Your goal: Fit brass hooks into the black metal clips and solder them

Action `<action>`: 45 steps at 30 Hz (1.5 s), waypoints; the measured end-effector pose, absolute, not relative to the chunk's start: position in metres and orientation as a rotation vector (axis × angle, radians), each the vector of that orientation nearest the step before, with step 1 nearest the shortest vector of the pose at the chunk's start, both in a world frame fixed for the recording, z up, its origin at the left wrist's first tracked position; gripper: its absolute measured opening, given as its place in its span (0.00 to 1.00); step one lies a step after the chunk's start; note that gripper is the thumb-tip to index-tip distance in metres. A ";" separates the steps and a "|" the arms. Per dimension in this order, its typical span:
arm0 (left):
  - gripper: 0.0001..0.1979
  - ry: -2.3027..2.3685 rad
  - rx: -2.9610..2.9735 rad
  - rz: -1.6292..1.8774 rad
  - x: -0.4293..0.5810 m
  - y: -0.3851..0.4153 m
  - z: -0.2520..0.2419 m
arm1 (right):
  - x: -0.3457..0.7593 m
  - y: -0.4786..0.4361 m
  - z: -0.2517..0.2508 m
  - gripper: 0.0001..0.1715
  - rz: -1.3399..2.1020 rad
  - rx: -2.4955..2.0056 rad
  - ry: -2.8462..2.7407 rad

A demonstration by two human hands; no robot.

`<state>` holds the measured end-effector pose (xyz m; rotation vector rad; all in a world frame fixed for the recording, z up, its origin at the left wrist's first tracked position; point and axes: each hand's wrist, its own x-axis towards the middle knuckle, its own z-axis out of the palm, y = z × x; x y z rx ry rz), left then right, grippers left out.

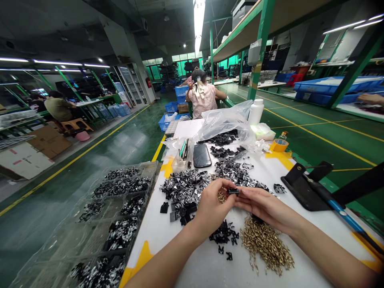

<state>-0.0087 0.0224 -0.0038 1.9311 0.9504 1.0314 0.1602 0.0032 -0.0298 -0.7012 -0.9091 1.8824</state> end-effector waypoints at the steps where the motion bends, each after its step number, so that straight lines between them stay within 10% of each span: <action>1: 0.08 0.959 1.934 1.038 -0.009 0.022 -0.004 | 0.160 0.003 -0.029 0.13 1.877 -0.705 -0.926; 32: 0.10 0.911 1.835 1.088 -0.009 0.018 -0.001 | 0.160 -0.001 -0.029 0.14 1.613 -0.924 -1.112; 45: 0.16 0.787 1.186 0.758 -0.010 0.033 -0.009 | 0.162 -0.007 -0.031 0.14 0.446 -1.155 -1.865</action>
